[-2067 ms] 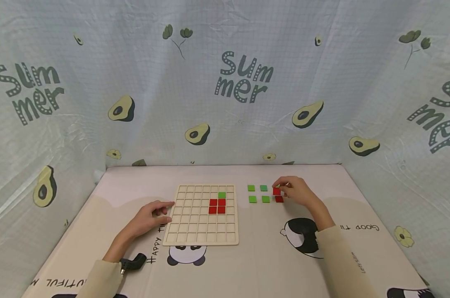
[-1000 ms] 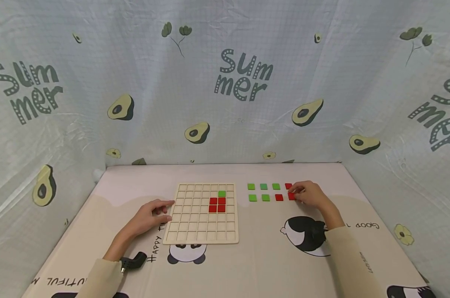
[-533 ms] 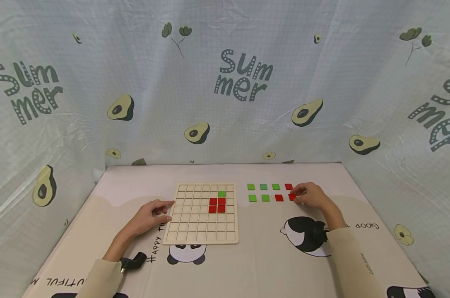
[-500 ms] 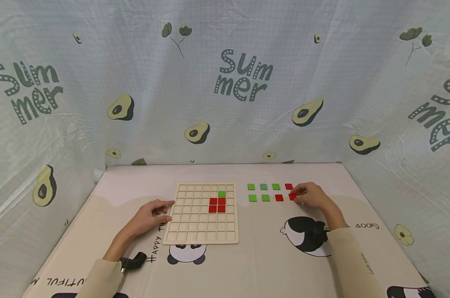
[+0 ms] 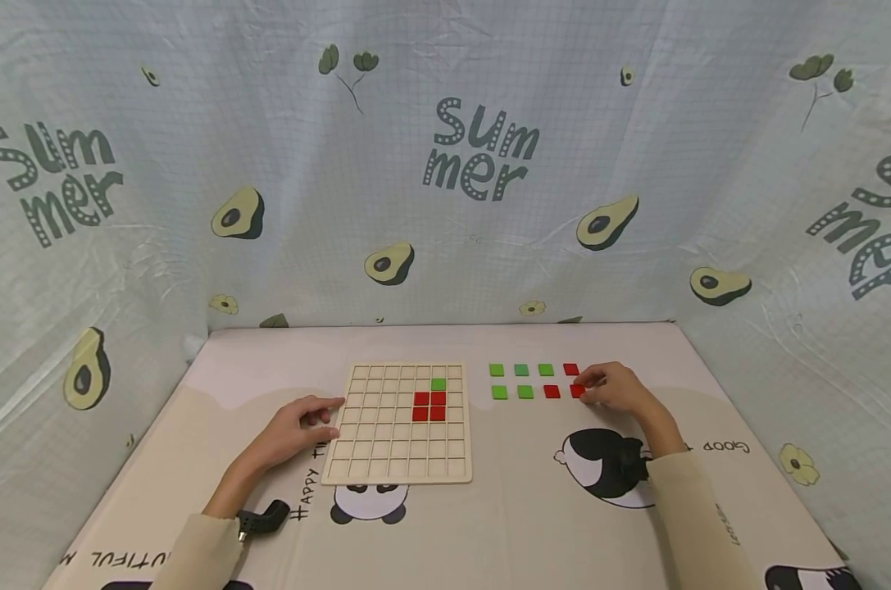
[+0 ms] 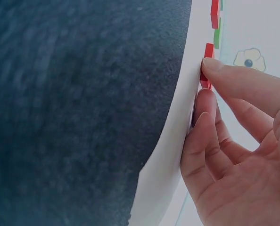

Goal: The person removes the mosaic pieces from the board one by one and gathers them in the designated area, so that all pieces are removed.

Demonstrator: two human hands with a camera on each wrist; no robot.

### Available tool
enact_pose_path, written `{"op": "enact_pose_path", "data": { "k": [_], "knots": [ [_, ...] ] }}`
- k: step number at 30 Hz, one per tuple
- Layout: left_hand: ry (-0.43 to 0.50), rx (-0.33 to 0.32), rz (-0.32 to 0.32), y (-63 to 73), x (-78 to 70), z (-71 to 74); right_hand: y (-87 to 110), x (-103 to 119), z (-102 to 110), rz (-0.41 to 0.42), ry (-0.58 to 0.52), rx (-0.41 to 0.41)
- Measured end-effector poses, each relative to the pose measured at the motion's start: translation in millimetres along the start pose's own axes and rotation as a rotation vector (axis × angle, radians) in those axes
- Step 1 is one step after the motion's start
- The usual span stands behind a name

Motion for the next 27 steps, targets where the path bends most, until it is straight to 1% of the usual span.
{"op": "enact_pose_path", "data": {
  "k": [14, 27],
  "knots": [
    [0.004, -0.001, 0.021, 1.5, -0.7, 0.2, 1.7, 1.1, -0.1, -0.005, 0.005, -0.004],
    [0.014, 0.010, 0.014, 0.0, -1.6, 0.5, 1.1, 3.6, 2.0, 0.007, -0.004, -0.005]
  ]
}}
Point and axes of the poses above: each hand's wrist, its own y-axis away from the middle knuckle, its own z-axis out of the back of the hand, x = y × z, the point moved 6 cm from there along -y, towards the middle knuckle, and after that the axes turned 9 degrees about -y, right-handed, at the moved point
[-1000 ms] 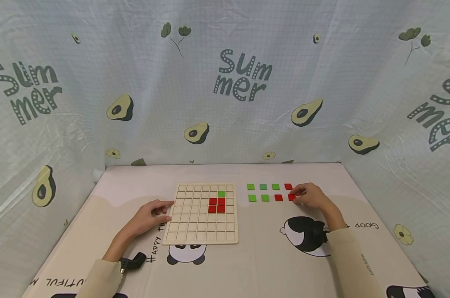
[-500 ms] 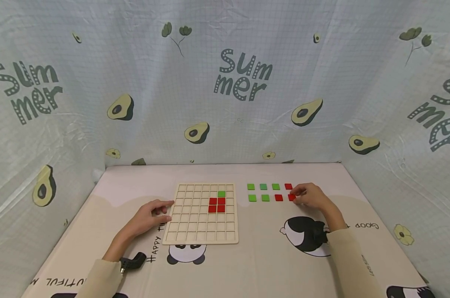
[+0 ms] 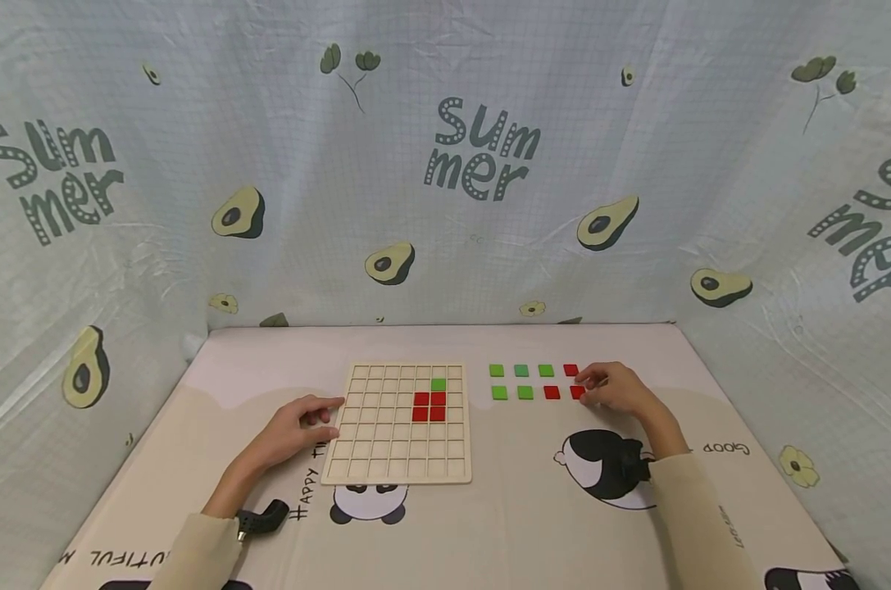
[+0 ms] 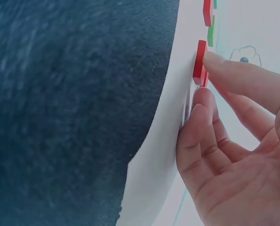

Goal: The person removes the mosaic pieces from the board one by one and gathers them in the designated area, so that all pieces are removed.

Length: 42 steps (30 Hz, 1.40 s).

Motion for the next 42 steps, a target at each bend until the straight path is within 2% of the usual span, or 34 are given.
{"op": "enact_pose_path", "data": {
  "k": [6, 19, 27, 38, 42],
  "knots": [
    [0.001, -0.001, -0.009, 0.3, -0.7, -0.3, 3.5, 5, -2, -0.002, -0.019, -0.019],
    [0.004, 0.003, 0.001, 1.1, -1.1, -0.1, -10.1, 47, -29, 0.106, -0.024, -0.011],
    [0.003, -0.004, 0.011, 0.8, 1.7, -0.3, -20.8, 77, -54, 0.200, -0.038, 0.026],
    [0.002, -0.003, 0.014, 0.0, 2.1, -1.1, -32.3, 115, -89, 0.288, -0.079, 0.062],
    [0.004, -0.002, 0.013, 0.1, 1.5, -0.9, -36.9, 128, -102, 0.296, -0.081, 0.072]
  ]
}}
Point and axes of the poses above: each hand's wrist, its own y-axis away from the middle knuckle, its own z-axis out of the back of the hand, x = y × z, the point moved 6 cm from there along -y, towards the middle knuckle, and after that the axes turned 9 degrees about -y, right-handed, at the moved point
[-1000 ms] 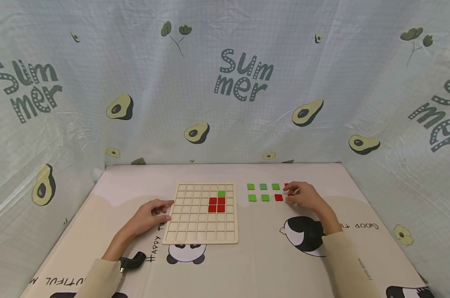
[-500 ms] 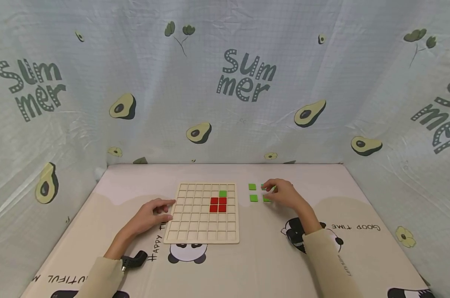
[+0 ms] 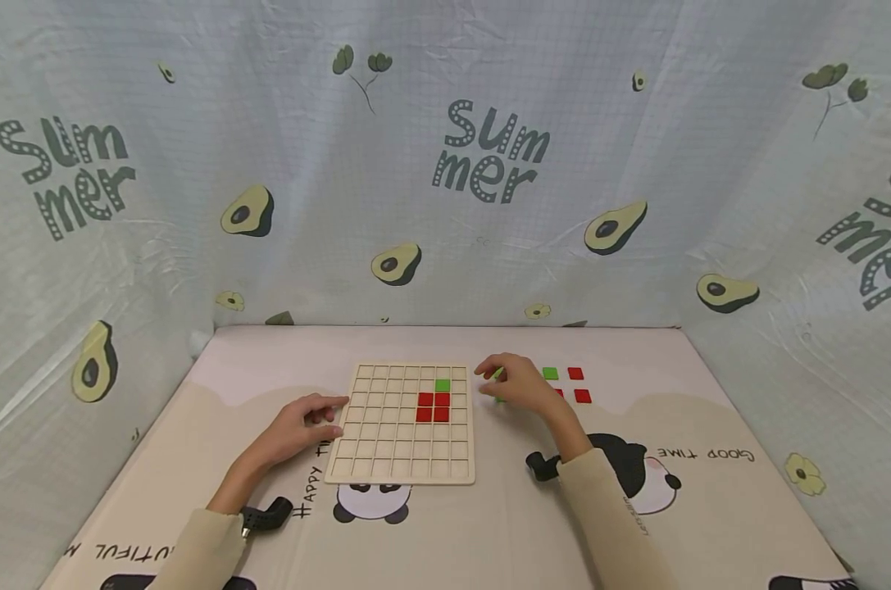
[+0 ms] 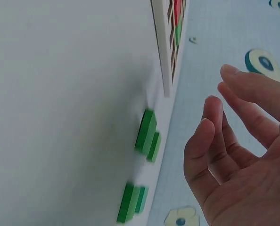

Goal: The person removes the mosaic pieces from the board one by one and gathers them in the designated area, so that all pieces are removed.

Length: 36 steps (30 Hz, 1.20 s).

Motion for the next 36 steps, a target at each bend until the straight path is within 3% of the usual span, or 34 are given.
{"op": "enact_pose_path", "data": {
  "k": [15, 36],
  "knots": [
    [-0.011, 0.000, 0.011, 0.0, 0.4, -0.1, -32.3, 28, -41, 0.014, 0.016, 0.078],
    [-0.005, -0.003, 0.009, 0.2, 0.4, -0.3, -46.6, 16, -54, -0.074, 0.113, 0.091]
  ]
}}
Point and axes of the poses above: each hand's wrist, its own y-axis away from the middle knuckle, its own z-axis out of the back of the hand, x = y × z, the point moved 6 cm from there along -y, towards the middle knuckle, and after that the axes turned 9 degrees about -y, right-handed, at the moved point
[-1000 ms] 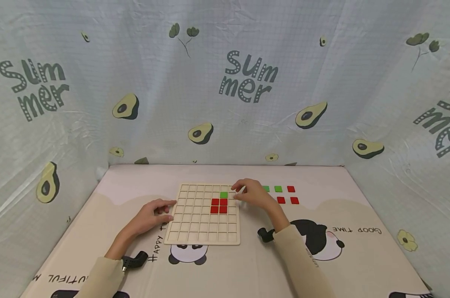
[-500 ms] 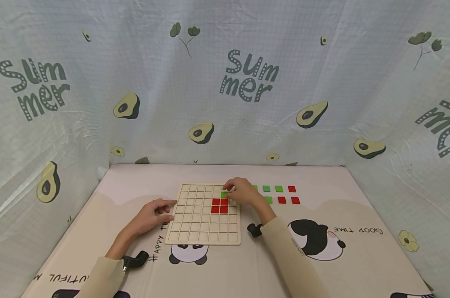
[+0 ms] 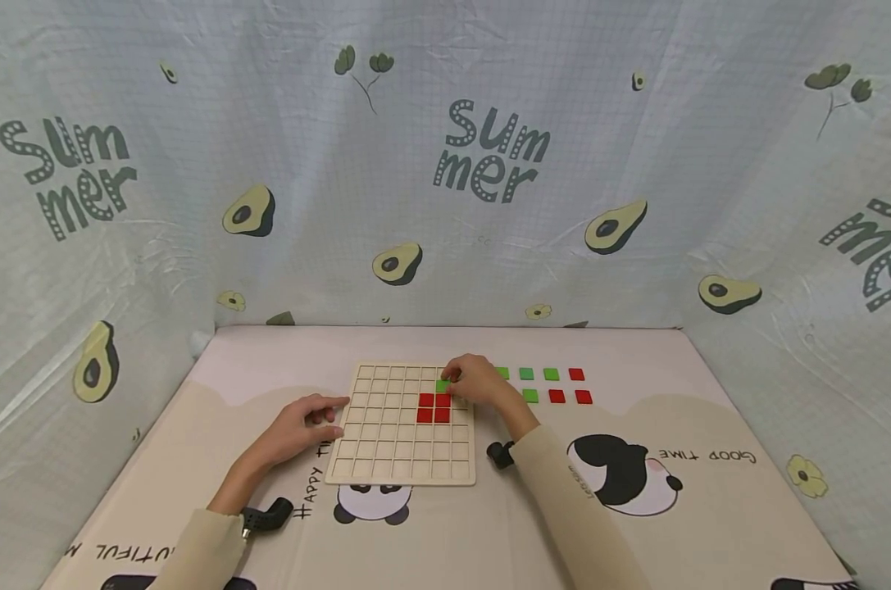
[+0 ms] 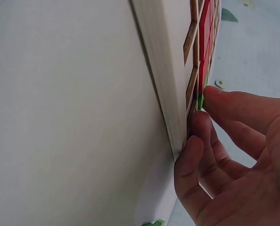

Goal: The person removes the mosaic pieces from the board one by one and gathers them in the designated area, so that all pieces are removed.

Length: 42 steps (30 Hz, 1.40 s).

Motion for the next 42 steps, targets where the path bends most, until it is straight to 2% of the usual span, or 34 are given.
{"op": "enact_pose_path", "data": {
  "k": [10, 26, 33, 42],
  "knots": [
    [0.007, 0.002, 0.003, 0.8, -0.1, 0.1, -0.1, 1, 0, -0.010, -0.028, -0.012],
    [0.010, -0.002, 0.006, 0.5, 1.0, -0.2, 4.0, 3, 5, 0.049, -0.079, -0.063],
    [0.014, 0.003, 0.004, 0.2, -0.6, -0.6, 19.5, 4, 15, 0.090, -0.083, -0.083],
    [0.005, 0.004, 0.007, 0.3, -0.6, -0.6, 49.7, -4, 26, 0.098, -0.118, -0.087]
  ]
}}
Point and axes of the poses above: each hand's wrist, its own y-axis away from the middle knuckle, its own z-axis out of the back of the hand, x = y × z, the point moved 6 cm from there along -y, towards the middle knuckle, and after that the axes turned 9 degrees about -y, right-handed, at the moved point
